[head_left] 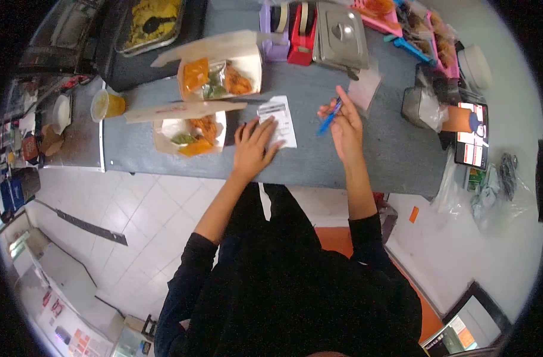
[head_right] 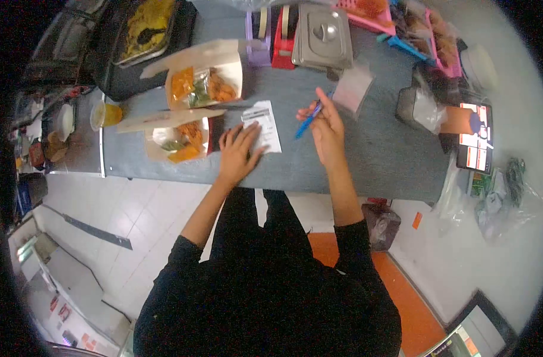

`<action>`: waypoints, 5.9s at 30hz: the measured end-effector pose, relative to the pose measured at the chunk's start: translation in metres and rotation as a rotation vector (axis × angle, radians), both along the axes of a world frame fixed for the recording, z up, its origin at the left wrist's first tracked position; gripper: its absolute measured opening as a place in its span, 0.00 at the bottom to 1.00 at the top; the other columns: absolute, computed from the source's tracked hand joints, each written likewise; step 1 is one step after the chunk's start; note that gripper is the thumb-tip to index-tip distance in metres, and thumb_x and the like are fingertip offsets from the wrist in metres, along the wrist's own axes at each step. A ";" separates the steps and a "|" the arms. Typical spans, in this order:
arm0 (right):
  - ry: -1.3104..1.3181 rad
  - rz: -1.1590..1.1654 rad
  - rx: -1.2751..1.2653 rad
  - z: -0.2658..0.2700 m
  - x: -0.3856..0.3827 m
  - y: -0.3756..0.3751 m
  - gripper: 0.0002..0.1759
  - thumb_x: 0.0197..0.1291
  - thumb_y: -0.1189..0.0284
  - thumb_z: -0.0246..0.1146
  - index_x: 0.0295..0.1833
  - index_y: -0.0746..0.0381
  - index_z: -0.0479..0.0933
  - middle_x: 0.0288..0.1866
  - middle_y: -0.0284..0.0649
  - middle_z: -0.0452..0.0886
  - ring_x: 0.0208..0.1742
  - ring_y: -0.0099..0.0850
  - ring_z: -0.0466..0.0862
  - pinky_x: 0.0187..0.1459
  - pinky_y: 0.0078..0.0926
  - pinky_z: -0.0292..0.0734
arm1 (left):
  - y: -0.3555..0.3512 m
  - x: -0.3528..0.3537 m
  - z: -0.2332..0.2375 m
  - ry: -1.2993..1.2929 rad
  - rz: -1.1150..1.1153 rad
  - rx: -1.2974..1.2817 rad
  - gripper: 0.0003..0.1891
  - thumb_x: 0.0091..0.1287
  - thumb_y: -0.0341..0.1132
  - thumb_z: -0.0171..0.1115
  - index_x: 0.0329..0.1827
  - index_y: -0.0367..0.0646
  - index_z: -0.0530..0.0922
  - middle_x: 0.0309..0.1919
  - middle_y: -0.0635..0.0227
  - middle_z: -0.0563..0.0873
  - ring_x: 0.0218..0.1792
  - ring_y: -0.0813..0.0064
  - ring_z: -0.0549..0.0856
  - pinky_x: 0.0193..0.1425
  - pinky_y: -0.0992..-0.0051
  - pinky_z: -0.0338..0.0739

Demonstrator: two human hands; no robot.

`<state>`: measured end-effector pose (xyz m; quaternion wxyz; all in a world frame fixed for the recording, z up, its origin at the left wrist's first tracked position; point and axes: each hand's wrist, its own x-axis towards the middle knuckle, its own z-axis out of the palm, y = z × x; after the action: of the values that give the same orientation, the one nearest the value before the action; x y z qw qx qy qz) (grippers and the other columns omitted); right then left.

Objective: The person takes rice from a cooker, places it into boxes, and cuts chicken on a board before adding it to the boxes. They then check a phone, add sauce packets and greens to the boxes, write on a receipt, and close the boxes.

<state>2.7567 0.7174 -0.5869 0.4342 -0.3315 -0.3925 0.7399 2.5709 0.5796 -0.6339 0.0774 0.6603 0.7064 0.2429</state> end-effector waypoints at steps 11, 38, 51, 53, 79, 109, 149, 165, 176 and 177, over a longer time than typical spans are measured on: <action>-0.154 -0.108 0.218 -0.007 -0.023 -0.050 0.59 0.53 0.87 0.65 0.75 0.51 0.29 0.40 0.41 0.76 0.28 0.25 0.76 0.33 0.19 0.76 | 0.006 0.003 -0.007 -0.102 0.196 -0.127 0.55 0.48 0.61 0.69 0.75 0.45 0.52 0.69 0.69 0.67 0.71 0.61 0.60 0.73 0.49 0.48; -0.556 -0.244 0.997 -0.063 -0.041 -0.076 0.37 0.47 0.88 0.70 0.54 0.59 0.53 0.35 0.46 0.81 0.33 0.31 0.83 0.37 0.27 0.79 | 0.006 -0.002 -0.014 -0.163 0.182 -0.085 0.61 0.39 0.64 0.71 0.75 0.45 0.51 0.71 0.70 0.64 0.71 0.60 0.61 0.72 0.47 0.50; -0.353 -0.266 0.795 -0.057 -0.040 -0.050 0.23 0.54 0.86 0.64 0.51 0.63 0.63 0.51 0.49 0.77 0.46 0.35 0.81 0.44 0.32 0.81 | 0.006 -0.003 -0.010 -0.184 0.166 -0.093 0.64 0.34 0.68 0.71 0.75 0.46 0.53 0.69 0.69 0.68 0.72 0.61 0.59 0.74 0.46 0.46; -0.613 0.175 0.986 -0.053 -0.035 -0.042 0.17 0.56 0.83 0.62 0.50 0.65 0.67 0.55 0.49 0.75 0.51 0.41 0.80 0.50 0.36 0.80 | 0.004 -0.003 -0.008 -0.160 0.148 -0.065 0.62 0.36 0.66 0.72 0.74 0.46 0.53 0.66 0.67 0.70 0.70 0.61 0.62 0.72 0.48 0.50; -0.607 0.134 1.442 0.004 -0.211 -0.164 0.37 0.54 0.59 0.69 0.67 0.52 0.60 0.62 0.48 0.61 0.61 0.47 0.65 0.58 0.49 0.62 | -0.165 -0.243 0.038 -0.576 0.516 0.205 0.29 0.57 0.37 0.69 0.62 0.40 0.70 0.52 0.61 0.78 0.44 0.67 0.82 0.50 0.68 0.77; -1.308 -0.268 0.751 0.011 -0.248 -0.192 0.41 0.53 0.59 0.69 0.61 0.76 0.60 0.65 0.60 0.57 0.66 0.57 0.60 0.64 0.51 0.57 | -0.147 -0.231 0.025 -1.089 0.753 0.188 0.33 0.56 0.36 0.73 0.57 0.25 0.65 0.53 0.48 0.75 0.51 0.61 0.78 0.59 0.66 0.71; -1.092 -0.046 0.339 0.007 -0.210 -0.178 0.21 0.60 0.63 0.66 0.52 0.67 0.76 0.33 0.45 0.82 0.32 0.36 0.82 0.36 0.31 0.76 | -0.138 -0.275 0.054 -0.715 0.224 -0.366 0.22 0.72 0.40 0.51 0.63 0.35 0.71 0.58 0.50 0.78 0.50 0.61 0.83 0.56 0.70 0.74; -0.892 -0.412 0.780 -0.036 -0.253 -0.138 0.08 0.58 0.75 0.63 0.39 0.65 0.72 0.43 0.49 0.67 0.46 0.45 0.69 0.50 0.39 0.65 | -0.065 -0.251 0.029 -0.308 0.140 0.178 0.09 0.64 0.35 0.62 0.34 0.38 0.74 0.38 0.52 0.73 0.44 0.58 0.71 0.50 0.62 0.67; -0.863 -0.682 0.474 -0.035 -0.172 0.010 0.19 0.63 0.69 0.60 0.55 0.66 0.66 0.46 0.48 0.76 0.47 0.42 0.77 0.49 0.35 0.72 | -0.067 -0.222 0.002 -0.773 0.237 0.060 0.07 0.68 0.31 0.56 0.39 0.35 0.72 0.35 0.61 0.76 0.38 0.72 0.75 0.47 0.72 0.70; -0.812 -0.622 0.417 -0.055 -0.165 0.034 0.19 0.63 0.70 0.59 0.55 0.66 0.66 0.45 0.48 0.77 0.47 0.42 0.78 0.49 0.35 0.73 | -0.069 -0.211 0.004 -0.746 0.248 0.094 0.07 0.69 0.31 0.55 0.40 0.35 0.71 0.35 0.62 0.76 0.39 0.74 0.74 0.47 0.74 0.70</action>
<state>2.5919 0.7516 -0.6420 0.5025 -0.5976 -0.5502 0.2960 2.3599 0.5105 -0.6301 0.2685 0.4393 0.6922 0.5058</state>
